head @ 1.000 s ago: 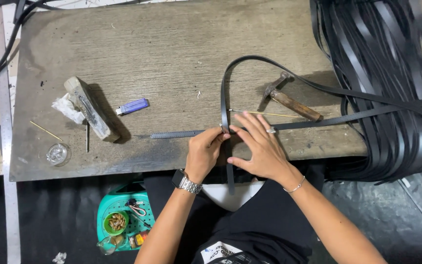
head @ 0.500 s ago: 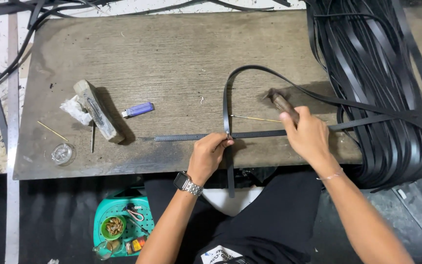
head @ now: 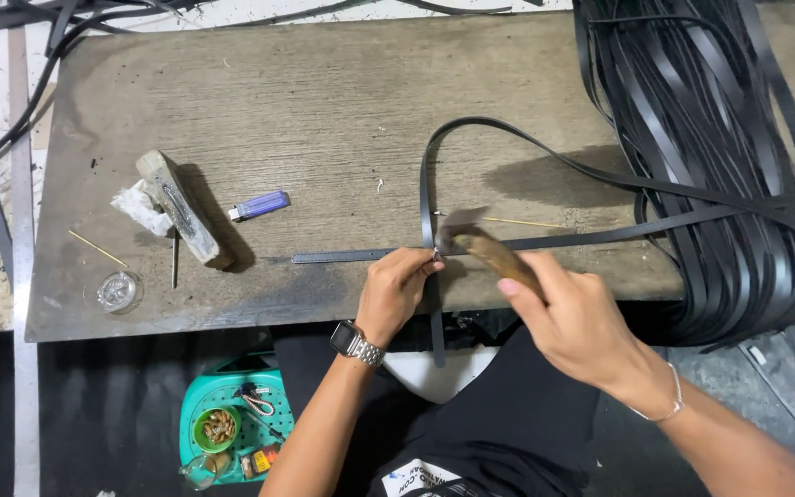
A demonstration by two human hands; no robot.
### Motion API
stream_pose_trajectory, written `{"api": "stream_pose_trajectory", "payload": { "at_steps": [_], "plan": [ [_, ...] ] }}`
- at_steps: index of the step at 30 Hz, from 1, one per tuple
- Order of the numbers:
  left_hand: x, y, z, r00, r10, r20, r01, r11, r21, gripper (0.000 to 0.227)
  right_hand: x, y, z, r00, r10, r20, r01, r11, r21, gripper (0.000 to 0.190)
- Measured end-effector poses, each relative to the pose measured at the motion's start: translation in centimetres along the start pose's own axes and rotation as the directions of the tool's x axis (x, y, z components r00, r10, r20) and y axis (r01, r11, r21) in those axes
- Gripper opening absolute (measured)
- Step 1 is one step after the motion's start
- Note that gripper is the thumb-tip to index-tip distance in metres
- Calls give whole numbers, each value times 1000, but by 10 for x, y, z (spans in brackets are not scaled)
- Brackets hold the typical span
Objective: The person measures a black leather strip with a ruler, marks it with a wooden stick, and then uses a hammer to drive nails into the marked points. The person repeats this process for several nails along the strip.
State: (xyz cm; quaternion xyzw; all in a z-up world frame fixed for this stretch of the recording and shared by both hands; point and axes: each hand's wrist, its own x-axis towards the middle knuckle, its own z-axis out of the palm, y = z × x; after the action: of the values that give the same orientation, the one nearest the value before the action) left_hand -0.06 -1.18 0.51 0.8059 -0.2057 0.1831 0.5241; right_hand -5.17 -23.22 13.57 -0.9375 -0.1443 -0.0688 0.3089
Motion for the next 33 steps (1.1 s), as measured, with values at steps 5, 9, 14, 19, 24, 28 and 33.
{"api": "stream_pose_trajectory", "payload": {
  "at_steps": [5, 9, 14, 19, 24, 28, 33],
  "plan": [
    [-4, -3, 3, 1000, -8, -1, 8, 1000, 26, 4, -6, 0, 12, 1000, -3, -18, 2, 1000, -28, 33],
    [0, 2, -1, 1000, -9, -3, 9, 1000, 29, 6, 8, -9, 1, 984, 119, 136, -128, 990, 61, 36],
    [-2, -5, 4, 998, -65, 16, 65, 998, 10, 8, 18, 32, 17, 970, 240, 28, -237, 969, -70, 43],
    [0, 1, 1, 994, -107, 4, 107, 994, -24, 8, 43, 113, 47, 975, 179, -133, -216, 907, -362, 36],
    [6, 7, -3, 984, -177, 13, 178, 982, -71, 10, 49, 101, 72, 973, -101, -208, -8, 885, -466, 61],
    [9, 10, -7, 976, -215, 21, 216, 975, -52, 9, 38, 61, 98, 969, -245, 16, 241, 937, -253, 67],
    [10, 0, -13, 928, -366, -67, 349, 920, -178, 3, 33, 49, 105, 953, -298, 63, 304, 917, -257, 59]
  ]
}}
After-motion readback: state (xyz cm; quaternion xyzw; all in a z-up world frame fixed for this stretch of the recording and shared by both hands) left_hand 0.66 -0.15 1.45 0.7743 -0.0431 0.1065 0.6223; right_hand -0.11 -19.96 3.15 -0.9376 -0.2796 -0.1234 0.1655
